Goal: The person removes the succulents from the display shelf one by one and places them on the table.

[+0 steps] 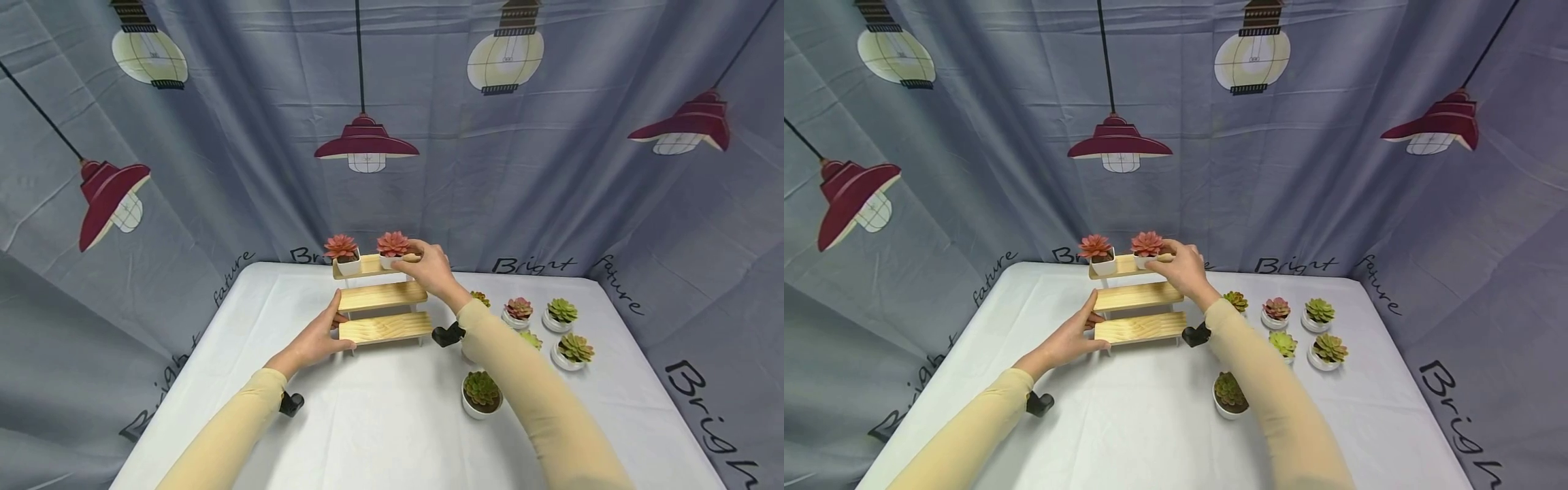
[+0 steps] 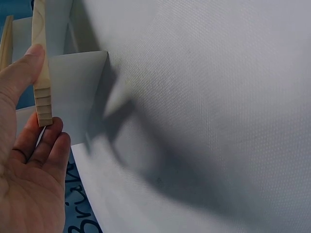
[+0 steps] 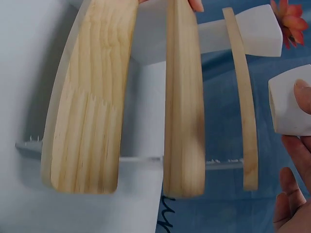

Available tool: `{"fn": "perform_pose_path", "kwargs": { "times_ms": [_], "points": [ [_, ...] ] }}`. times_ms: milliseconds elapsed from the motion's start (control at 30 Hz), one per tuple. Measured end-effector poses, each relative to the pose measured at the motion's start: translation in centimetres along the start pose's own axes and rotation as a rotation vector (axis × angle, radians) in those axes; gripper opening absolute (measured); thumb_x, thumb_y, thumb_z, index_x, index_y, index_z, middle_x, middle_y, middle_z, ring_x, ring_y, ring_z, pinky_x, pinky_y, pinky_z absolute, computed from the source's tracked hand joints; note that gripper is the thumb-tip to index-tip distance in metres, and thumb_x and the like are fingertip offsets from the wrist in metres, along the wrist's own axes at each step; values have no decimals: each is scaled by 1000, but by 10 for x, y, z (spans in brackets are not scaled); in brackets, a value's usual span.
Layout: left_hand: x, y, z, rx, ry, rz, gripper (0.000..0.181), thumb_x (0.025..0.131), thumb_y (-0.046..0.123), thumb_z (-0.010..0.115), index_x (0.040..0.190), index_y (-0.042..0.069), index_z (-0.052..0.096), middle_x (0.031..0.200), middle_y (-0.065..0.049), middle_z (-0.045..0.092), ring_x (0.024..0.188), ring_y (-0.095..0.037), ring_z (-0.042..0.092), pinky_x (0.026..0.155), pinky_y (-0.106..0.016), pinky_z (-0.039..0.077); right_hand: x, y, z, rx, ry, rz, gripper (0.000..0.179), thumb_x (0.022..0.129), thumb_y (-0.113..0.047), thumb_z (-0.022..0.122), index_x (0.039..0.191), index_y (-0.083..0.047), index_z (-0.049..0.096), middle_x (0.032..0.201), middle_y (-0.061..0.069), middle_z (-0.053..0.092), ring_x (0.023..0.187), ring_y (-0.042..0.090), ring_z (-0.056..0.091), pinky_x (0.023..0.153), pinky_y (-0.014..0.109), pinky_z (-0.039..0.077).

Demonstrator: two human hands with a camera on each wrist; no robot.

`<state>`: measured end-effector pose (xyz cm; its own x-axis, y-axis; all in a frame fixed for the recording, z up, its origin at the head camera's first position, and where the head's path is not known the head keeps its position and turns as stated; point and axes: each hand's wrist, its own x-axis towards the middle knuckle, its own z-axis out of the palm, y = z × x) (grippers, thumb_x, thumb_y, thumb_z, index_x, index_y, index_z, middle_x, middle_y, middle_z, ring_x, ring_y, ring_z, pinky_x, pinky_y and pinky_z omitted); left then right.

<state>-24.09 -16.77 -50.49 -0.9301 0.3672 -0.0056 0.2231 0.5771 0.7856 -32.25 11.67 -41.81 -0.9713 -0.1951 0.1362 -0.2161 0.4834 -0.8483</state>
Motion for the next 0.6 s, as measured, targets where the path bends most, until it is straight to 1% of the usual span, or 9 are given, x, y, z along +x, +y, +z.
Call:
{"fn": "perform_pose_path", "kwargs": {
  "times_ms": [67,167,333,467,600],
  "points": [
    [1,0,0,-2,-3,-2,123,85,21,87,165,15,-7,131,-14,59,129,-31,54,115,-47,38,-2,1,-5,-9,1,5,74,87,-47,80,149,-16,53,134,4,63,134,30,47,109,54,40],
    [1,-2,1,-3,-5,7,123,86,21,87,165,14,-7,132,-14,58,130,-31,54,114,-47,38,-7,2,-12,-18,-3,2,74,88,-47,79,150,-16,53,140,6,57,139,30,41,111,57,36],
    [1,-4,1,-7,-6,-5,125,85,22,87,165,17,-9,133,-13,58,131,-29,53,115,-45,38,-16,4,-24,-8,-13,-7,75,89,-46,79,151,-14,52,139,7,58,135,31,46,108,57,40],
    [1,-3,1,-11,-2,-2,124,85,22,87,165,17,-8,133,-14,58,131,-31,53,115,-47,37,-25,6,-33,-16,-10,18,77,88,-49,79,151,-16,51,139,8,54,136,32,41,105,58,41],
    [1,-4,1,-7,1,0,123,86,23,87,165,17,-7,134,-14,57,132,-32,53,115,-48,37,-35,8,-41,-40,-10,54,81,86,-53,79,153,-18,49,142,9,50,138,33,37,105,59,39]
  ]
}}
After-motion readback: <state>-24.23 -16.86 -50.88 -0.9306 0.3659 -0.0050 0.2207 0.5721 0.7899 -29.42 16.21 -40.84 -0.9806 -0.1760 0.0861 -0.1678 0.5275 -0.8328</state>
